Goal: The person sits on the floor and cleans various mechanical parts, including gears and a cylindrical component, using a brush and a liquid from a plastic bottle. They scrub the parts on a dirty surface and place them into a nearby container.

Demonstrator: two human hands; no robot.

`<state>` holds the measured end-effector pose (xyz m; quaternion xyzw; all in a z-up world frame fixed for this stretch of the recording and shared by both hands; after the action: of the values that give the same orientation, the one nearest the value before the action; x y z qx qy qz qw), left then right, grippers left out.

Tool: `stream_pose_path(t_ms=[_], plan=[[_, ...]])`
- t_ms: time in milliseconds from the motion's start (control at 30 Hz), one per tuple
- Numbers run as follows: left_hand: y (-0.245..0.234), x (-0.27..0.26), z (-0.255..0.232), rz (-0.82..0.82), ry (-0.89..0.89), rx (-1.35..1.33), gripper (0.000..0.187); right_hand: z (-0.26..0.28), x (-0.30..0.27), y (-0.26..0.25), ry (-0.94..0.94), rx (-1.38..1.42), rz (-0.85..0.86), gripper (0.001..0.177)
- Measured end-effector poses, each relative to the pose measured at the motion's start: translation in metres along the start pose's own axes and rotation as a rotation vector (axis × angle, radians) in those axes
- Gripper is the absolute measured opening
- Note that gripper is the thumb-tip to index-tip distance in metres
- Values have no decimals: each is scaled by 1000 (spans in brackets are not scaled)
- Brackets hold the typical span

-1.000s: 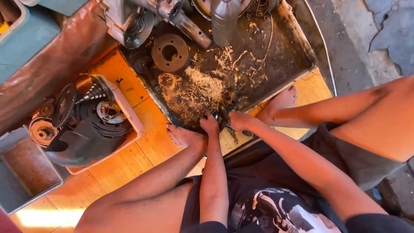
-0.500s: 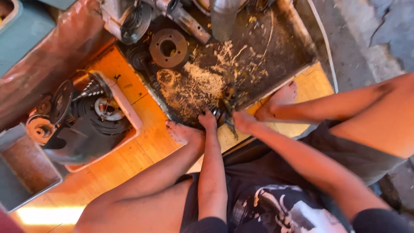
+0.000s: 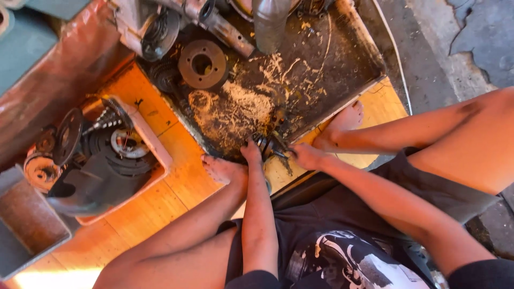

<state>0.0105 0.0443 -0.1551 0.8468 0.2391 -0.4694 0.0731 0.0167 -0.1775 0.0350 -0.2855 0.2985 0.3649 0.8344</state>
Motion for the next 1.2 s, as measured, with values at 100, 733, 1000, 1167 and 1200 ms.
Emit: stream_pose_path(t_ms=[100, 733, 1000, 1167, 1200], plan=[[-5, -1, 2, -47, -15, -33, 45, 5, 18, 13, 14, 38, -49, 37], [27, -155, -84, -241, 186, 93, 60, 46, 62, -25, -67, -1136, 295, 23], [47, -154, -68, -370, 168, 142, 64, 62, 7, -39, -90, -1450, 133, 40], [43, -163, -58, -460, 194, 209, 65, 76, -4, -43, -117, -1342, 181, 23], [43, -163, -59, -464, 203, 238, 63, 82, -5, -53, -82, -1343, 129, 26]])
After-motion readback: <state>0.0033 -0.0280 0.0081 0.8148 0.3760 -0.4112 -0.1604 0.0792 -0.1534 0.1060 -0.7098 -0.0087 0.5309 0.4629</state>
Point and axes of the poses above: each hand's wrist, its own x-axis towards the middle knuckle, its own y-axis out of the palm, z = x × y, the point moved 4 cm from there along x, towards the middle knuckle, and after that the axes turned 3 degrees about -y, right-handed, at the moved point
